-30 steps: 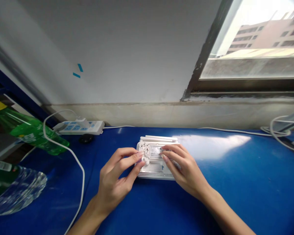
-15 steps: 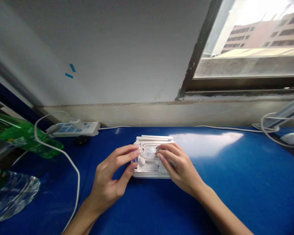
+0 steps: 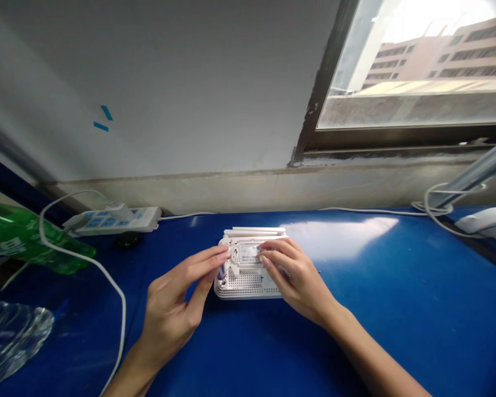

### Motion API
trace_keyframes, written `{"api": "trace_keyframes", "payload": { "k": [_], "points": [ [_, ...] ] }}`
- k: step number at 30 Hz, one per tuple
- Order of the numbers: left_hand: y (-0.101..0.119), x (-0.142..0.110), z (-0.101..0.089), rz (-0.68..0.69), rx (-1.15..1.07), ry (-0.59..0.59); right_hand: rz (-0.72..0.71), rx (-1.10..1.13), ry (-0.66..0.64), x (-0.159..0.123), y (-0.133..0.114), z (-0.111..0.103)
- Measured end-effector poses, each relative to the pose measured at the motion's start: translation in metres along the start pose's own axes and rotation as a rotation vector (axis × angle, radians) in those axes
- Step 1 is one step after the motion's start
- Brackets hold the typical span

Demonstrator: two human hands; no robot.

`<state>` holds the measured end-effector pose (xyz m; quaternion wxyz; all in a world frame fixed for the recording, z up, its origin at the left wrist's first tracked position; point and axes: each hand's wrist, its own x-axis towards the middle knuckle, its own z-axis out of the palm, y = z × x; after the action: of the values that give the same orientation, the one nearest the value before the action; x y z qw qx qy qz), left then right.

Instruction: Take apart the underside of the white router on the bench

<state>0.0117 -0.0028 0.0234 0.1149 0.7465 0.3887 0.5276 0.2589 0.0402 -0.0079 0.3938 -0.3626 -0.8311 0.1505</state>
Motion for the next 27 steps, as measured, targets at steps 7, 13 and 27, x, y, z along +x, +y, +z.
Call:
{"api": "trace_keyframes", "payload": {
  "k": [7, 13, 27],
  "points": [
    [0.0007, 0.0045, 0.0024, 0.045, 0.007, 0.040, 0.000, 0.015, 0.012, 0.0006, -0.0006, 0.0000],
    [0.0001, -0.0004, 0.0012, -0.003, -0.032, 0.028, 0.003, 0.018, -0.006, 0.0010, -0.0010, -0.0010],
    [-0.0057, -0.0028, -0.0007, -0.002, 0.057, 0.021, -0.001, 0.017, 0.003, 0.0015, -0.0025, -0.0018]
  ]
}}
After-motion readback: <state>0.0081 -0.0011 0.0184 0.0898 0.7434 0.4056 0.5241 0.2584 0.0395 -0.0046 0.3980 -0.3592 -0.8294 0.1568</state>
